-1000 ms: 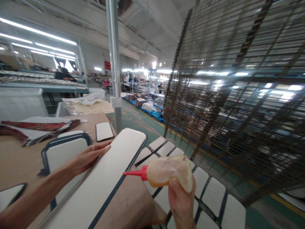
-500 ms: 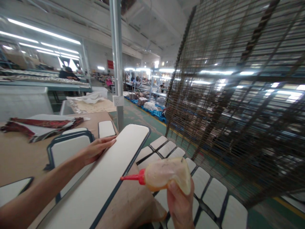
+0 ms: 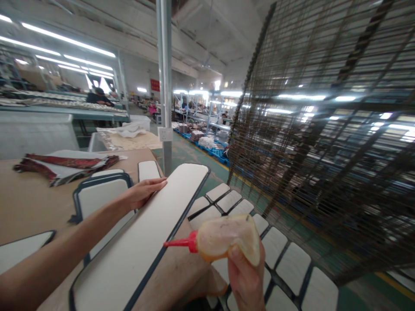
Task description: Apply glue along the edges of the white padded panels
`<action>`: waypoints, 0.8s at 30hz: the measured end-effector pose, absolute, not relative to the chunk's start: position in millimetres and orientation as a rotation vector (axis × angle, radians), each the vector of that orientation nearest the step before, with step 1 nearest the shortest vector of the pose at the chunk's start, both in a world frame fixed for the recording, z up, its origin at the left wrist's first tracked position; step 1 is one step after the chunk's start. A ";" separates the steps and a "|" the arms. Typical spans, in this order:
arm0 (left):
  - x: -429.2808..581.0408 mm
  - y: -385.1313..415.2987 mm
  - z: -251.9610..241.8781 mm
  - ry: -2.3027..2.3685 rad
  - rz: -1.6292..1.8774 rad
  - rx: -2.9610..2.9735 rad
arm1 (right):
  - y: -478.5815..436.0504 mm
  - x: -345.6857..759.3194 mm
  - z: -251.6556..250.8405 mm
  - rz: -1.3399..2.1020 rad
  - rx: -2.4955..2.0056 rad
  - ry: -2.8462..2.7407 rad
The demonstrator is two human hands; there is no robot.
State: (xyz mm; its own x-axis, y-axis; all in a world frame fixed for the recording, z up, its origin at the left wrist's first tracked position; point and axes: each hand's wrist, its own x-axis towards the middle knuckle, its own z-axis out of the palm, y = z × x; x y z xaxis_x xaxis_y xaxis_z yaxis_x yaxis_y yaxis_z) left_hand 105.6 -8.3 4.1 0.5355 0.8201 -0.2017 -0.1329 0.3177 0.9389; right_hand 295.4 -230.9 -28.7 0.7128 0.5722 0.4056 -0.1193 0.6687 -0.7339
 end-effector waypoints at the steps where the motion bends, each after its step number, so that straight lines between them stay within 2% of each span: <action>1: 106.2 -7.0 3.8 0.778 0.719 1.068 | -231.4 295.1 -29.7 0.438 -0.750 -0.663; 24: 111.4 14.4 13.7 0.917 0.785 1.042 | -237.8 286.4 -52.9 0.629 -0.776 -0.684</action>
